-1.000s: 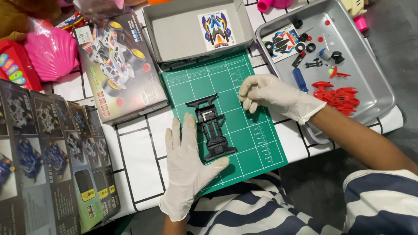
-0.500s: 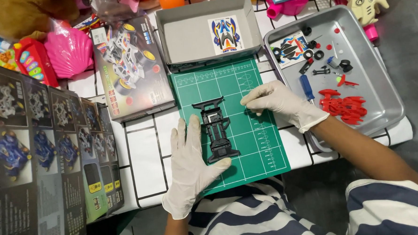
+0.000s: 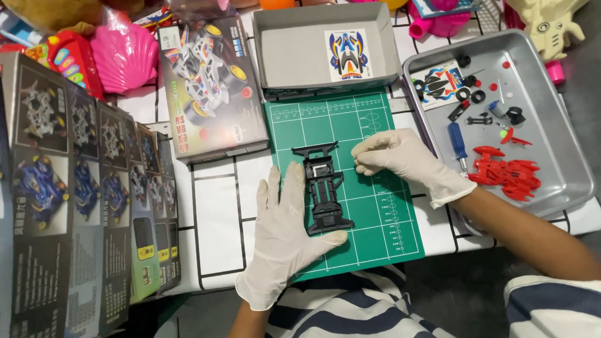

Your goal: The person assembles a model vehicle chassis on a green cutting mat. They insert a small black component into the frame, then open a blue battery and place it inside the chassis. The person then picks up and examines red plastic parts before attaching a black piece to the assembly.

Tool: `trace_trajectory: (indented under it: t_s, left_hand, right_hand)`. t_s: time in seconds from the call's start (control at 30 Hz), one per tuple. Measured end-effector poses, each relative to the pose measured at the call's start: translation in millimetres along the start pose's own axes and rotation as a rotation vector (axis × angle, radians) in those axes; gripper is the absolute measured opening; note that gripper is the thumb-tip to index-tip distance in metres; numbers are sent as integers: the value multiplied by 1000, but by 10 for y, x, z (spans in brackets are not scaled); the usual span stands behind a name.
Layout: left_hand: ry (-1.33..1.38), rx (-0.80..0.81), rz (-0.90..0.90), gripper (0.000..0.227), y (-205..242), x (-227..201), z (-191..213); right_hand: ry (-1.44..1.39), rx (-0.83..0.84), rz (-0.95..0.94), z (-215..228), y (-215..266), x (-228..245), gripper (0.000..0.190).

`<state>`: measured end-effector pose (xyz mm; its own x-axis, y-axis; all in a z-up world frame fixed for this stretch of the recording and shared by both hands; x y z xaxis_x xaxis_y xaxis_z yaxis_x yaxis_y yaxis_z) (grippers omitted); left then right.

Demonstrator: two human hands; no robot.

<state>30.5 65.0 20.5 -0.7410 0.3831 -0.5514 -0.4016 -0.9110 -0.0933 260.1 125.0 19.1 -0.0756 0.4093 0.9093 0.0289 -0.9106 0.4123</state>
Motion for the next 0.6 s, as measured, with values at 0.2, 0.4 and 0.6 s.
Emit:
trace_trajectory:
  t_s: [0.2, 0.4, 0.6]
  left_hand:
    - [-22, 3, -14, 129, 1, -29, 13]
    - [-23, -20, -19, 116, -10, -14, 30]
    - [-35, -9, -19, 116, -10, -12, 27]
  right_hand:
    - [566, 112, 376, -451, -51, 254, 15]
    - [975, 111, 791, -686, -59, 141, 7]
    - [930, 172, 584, -669, -106, 165, 10]
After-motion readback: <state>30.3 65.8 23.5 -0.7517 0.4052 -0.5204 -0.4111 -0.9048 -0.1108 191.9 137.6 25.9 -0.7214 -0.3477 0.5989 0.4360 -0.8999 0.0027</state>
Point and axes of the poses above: each hand's wrist, its own y-axis away from the middle knuckle, its own z-axis out of the back of the hand, x = y × z, the point moved 7 cm from there along -y, towards the middle knuckle, and after that the axes turned 1 degree about z, right-handed, at the moved point
